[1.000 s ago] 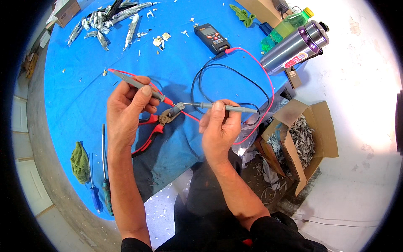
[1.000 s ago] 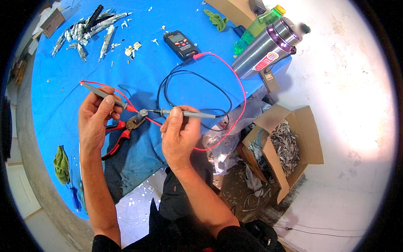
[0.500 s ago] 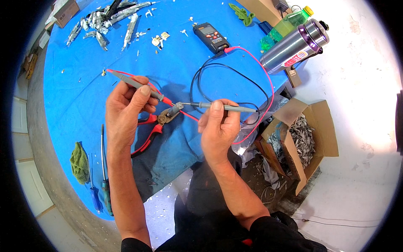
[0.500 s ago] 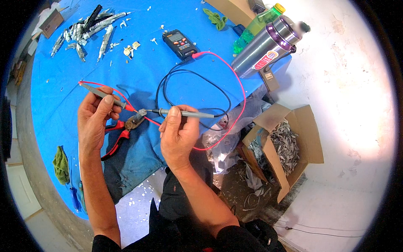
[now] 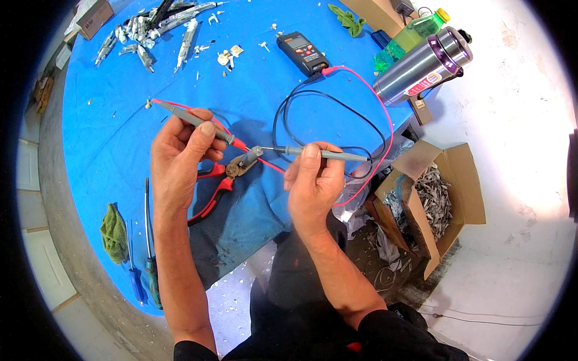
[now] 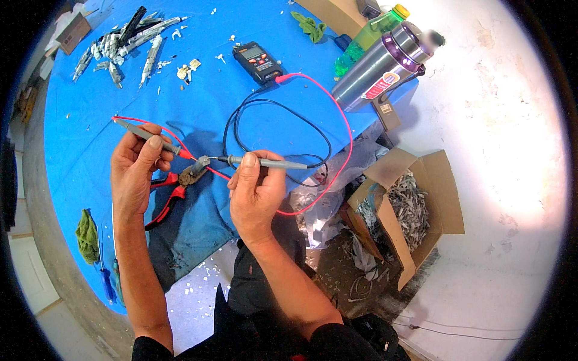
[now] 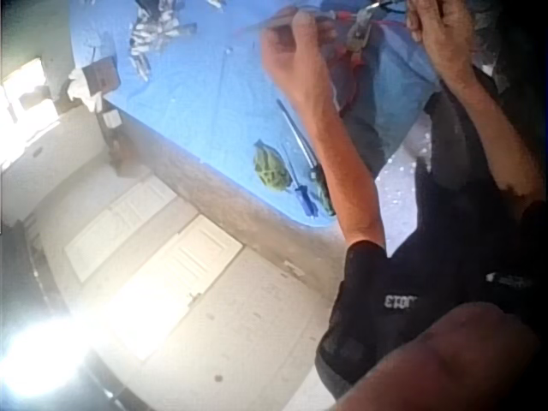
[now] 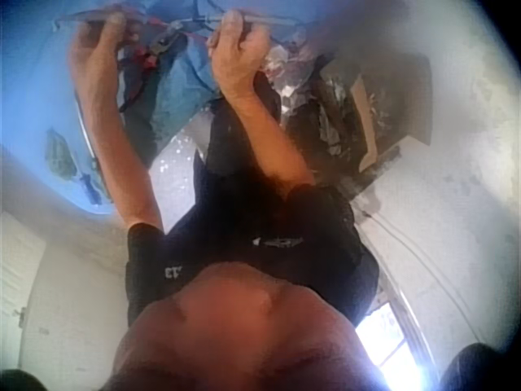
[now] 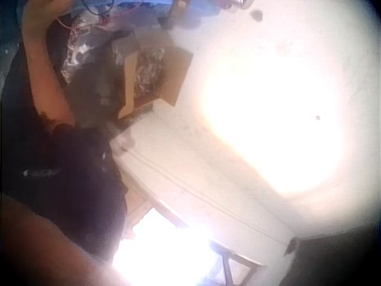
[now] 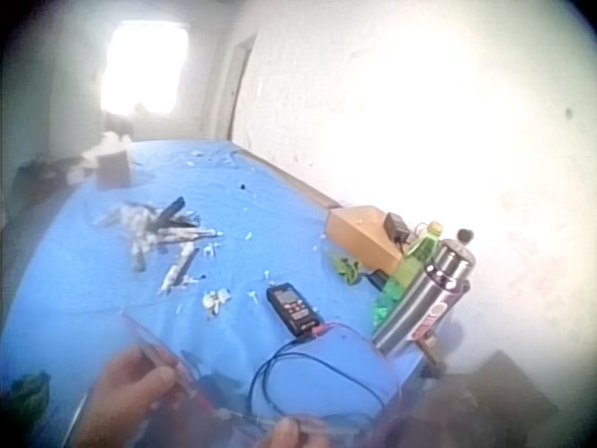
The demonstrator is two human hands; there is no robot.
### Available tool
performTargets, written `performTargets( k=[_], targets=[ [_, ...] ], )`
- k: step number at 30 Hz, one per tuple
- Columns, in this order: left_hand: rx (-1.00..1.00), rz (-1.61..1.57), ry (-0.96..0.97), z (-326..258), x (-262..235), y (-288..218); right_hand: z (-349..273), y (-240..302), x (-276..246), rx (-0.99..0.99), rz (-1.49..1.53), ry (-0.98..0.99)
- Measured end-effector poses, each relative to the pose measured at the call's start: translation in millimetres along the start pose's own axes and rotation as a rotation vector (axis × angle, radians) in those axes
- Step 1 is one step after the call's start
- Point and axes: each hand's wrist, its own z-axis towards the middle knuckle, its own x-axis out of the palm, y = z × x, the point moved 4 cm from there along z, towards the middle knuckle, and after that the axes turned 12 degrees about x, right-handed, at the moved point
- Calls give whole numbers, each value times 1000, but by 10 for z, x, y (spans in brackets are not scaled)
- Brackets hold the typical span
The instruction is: The person uses a screwdriver and pliers to assemble metallic cylindrical components, then tests them with a multimeter.
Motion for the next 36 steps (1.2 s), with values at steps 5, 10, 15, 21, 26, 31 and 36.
performTargets(
  k=[5,10,15,21,26,31,36],
  targets=[
    [-1,1,-5,-2,-15,16,1,-13,13,-6,-2,1],
    [-3,1,-3,-1,-2,12,-7,-30,-9,18,45,14],
    [-21,19,-13,-7,4,17,-2,-18,-2,1,8,-16],
    [-36,-4,-32,12,5,14,10,-35,-22,48,108,-30],
    [-27,-62,-31,-20,-111,-51,-2,70,-40,132,216,-16],
    [-107,294,130,-7,346,-407,191,532,-223,-15,-166,164],
    [117,496,417,-16,1256,-545,328,603,-470,116,-243,334]
  ],
)
